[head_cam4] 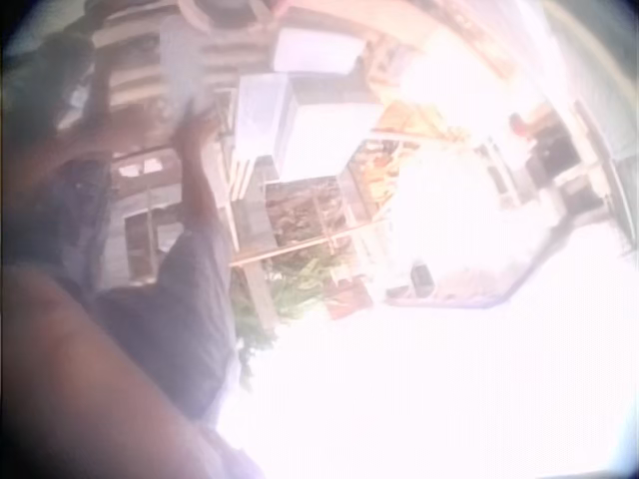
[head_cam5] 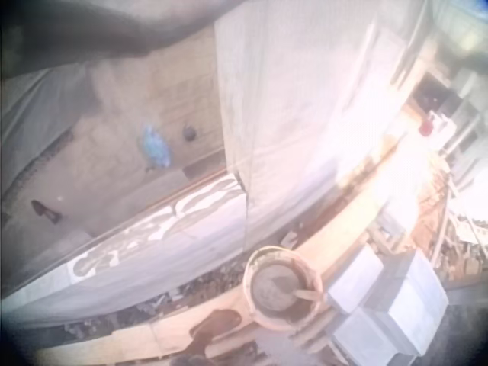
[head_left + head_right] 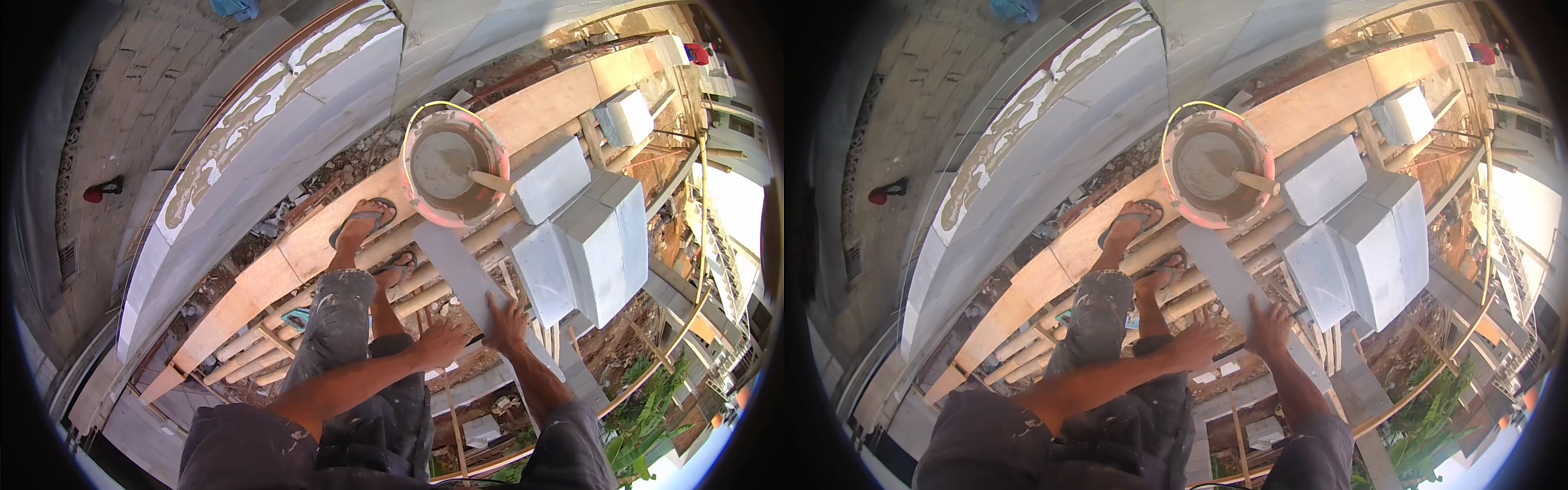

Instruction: The person applies cement to a wall using a trowel, then places white rectangular tiles onto the cemented area. They adjust the tiles with their hands and use a hammer to tap them into place. The person repeats this process along a curved wall section.

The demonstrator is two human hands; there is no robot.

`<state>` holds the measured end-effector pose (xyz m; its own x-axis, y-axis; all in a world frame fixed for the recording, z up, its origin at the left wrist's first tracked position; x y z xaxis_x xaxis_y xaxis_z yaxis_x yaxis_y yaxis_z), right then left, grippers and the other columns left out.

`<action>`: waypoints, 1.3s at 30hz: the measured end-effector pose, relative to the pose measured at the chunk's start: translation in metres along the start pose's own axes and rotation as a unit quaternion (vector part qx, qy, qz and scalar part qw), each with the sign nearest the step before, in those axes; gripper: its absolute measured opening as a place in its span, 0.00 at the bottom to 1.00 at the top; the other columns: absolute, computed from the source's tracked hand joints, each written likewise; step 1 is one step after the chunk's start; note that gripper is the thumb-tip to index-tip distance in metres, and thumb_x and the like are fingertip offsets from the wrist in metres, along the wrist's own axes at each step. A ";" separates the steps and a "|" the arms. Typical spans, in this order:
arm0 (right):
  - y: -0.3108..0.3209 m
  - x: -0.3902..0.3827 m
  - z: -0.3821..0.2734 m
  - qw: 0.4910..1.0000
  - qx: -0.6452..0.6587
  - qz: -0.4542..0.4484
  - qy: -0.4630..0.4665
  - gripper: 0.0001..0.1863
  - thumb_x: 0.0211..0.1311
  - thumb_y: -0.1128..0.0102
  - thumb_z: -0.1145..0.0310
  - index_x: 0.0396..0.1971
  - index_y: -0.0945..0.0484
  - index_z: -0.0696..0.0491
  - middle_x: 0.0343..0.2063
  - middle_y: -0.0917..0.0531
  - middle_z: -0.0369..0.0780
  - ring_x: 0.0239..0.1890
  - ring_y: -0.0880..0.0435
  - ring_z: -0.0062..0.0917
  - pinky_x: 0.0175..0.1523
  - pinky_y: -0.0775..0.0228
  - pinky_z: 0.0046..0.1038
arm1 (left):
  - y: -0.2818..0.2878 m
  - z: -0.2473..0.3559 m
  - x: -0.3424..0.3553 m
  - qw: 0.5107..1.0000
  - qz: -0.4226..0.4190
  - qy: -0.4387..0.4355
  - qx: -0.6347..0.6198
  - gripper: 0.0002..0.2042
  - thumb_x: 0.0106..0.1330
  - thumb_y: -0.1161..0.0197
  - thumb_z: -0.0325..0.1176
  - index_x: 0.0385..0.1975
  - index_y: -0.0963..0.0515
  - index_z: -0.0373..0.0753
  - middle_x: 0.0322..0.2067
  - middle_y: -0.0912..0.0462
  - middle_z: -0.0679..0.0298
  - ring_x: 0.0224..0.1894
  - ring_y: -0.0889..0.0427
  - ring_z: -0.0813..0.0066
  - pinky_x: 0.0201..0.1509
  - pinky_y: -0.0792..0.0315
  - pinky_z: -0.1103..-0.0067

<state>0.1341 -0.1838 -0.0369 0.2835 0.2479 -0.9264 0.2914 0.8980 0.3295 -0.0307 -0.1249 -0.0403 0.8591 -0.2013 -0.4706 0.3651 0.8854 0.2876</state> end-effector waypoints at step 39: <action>0.556 -0.344 -0.303 0.674 -0.319 0.387 0.542 0.55 0.37 0.27 0.60 0.72 0.44 0.38 0.54 0.33 0.51 0.54 0.31 0.44 0.60 0.35 0.47 | 0.392 0.020 -0.578 0.691 0.541 0.340 0.339 0.62 0.11 0.30 0.51 0.67 0.33 0.54 0.67 0.37 0.51 0.67 0.37 0.44 0.69 0.41 0.49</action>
<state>-0.0784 0.3408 0.4100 -0.8101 0.5417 -0.2243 -0.1100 0.2354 0.9656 -0.3766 0.3296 0.3613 0.4786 0.8713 0.1088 -0.0768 -0.0819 0.9937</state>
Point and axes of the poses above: each hand's wrist, its own x-axis towards the middle knuckle, its own y-axis out of the back of the hand, z = x × y, the point moved 3 cm from there along x, towards the middle knuckle
